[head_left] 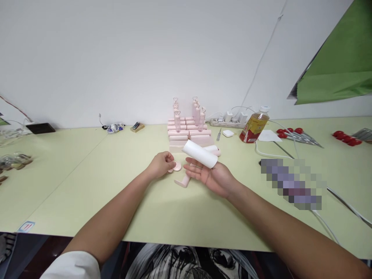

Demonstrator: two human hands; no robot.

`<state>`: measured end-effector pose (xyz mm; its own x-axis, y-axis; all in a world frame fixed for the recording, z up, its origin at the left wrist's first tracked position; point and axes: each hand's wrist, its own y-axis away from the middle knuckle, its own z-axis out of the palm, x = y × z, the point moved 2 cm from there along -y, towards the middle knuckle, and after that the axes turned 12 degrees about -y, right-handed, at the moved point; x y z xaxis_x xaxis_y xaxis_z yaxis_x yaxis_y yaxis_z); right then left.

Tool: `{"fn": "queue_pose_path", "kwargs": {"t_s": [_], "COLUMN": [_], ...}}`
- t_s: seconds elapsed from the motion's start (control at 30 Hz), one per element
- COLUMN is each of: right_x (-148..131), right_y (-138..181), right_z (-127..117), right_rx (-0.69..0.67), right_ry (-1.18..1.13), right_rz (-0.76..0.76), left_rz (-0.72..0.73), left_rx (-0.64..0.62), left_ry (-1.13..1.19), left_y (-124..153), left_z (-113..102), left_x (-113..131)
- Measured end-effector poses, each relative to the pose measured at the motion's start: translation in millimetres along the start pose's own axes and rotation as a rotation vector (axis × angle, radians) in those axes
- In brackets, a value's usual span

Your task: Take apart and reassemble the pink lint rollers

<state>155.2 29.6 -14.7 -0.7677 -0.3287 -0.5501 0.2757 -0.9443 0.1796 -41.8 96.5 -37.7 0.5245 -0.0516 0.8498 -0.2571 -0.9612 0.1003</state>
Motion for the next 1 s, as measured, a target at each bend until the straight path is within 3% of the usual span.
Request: {"fn": "queue_pose_path", "kwargs": {"t_s": [0.13,0.33,0.53,0.87,1.0], "right_x": [-3.3,-6.5,-8.3,-7.1,-6.9], "right_y": [0.8,1.9,-1.8,-6.2,-6.7], "right_z": [2.5,4.6,-0.4,-4.9,-7.8], "right_rx": [0.083,0.104,0.127,0.184,0.165], "right_ry": [0.085,0.169,0.212,0.243,0.314], "right_rz": [-0.038,-0.047,-0.108,-0.175,-0.185], "left_rz": [-0.014,0.023,0.045,0.318,0.391], "left_rx": [-0.035,0.043,0.074,0.125,0.145], "left_ry": [-0.16,-0.258,-0.329,-0.594,-0.661], "left_y": [-4.3,-4.5,-10.7,-21.3,-12.6], "left_z": [-5.6,-17.4,-34.9,-1.2,0.4], "left_x": [-9.1,-4.1,-14.9,-9.0,3.0]}}
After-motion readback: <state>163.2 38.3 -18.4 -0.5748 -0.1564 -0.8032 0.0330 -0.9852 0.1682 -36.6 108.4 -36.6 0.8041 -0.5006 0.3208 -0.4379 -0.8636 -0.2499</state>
